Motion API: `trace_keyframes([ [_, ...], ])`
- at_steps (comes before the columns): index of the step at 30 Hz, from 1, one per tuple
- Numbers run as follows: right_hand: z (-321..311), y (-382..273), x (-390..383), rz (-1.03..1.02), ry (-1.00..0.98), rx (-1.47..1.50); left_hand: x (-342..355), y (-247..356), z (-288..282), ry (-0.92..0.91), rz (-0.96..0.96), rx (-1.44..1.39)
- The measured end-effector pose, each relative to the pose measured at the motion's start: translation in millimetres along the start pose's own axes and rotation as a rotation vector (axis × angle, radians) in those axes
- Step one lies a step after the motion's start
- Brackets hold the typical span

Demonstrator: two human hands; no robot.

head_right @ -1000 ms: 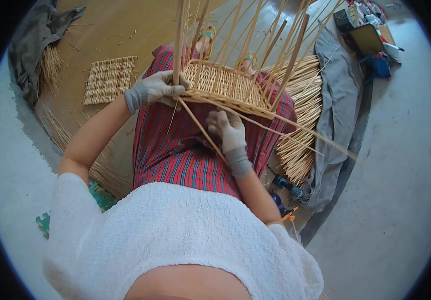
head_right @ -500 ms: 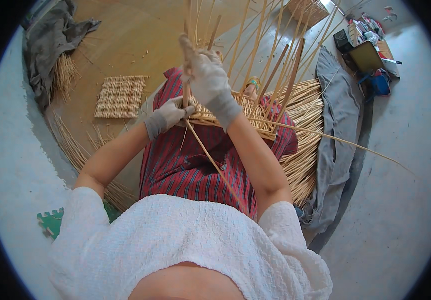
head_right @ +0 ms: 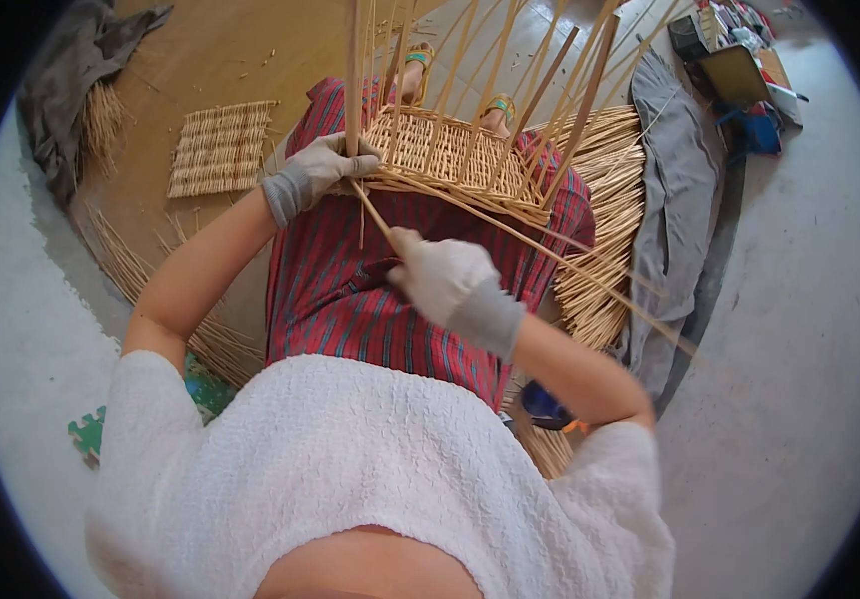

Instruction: The person weaves a basket by hand, interlacing thin bamboo strips through a vertical frame. They use pliers to cut excess material and a tape measure to check dimensions, continuing the weaving process on the floor.

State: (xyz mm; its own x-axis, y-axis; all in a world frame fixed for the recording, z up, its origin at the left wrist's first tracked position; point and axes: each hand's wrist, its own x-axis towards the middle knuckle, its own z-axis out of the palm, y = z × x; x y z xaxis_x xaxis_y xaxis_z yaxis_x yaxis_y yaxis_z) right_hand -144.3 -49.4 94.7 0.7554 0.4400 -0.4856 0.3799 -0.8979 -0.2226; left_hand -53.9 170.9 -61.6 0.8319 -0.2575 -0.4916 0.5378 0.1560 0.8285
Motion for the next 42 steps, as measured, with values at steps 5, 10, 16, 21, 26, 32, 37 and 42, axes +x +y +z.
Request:
trace_keyframes([
  [5,-31,106,37,-0.012,0.179,-0.044,-4,6,-5,-0.085,-0.006,0.062],
  [10,-18,116,63,-0.025,1.077,-0.414,-2,-2,5,0.005,0.057,0.111],
  [16,46,150,86,0.231,0.879,0.959,0,-6,20,0.194,0.104,0.193],
  [21,-22,83,115,-0.204,0.814,0.835,4,-17,31,0.331,0.176,0.191],
  [26,-70,52,191,-0.443,1.114,-0.35,12,-27,46,0.364,0.226,0.064],
  [32,-25,37,119,-0.318,1.078,0.198,17,-43,23,0.396,0.242,0.187],
  [37,47,103,61,0.007,0.815,0.06,18,-27,23,0.421,0.229,0.178],
  [42,-16,65,104,-0.018,0.657,0.293,0,-19,16,0.402,0.371,0.429],
])
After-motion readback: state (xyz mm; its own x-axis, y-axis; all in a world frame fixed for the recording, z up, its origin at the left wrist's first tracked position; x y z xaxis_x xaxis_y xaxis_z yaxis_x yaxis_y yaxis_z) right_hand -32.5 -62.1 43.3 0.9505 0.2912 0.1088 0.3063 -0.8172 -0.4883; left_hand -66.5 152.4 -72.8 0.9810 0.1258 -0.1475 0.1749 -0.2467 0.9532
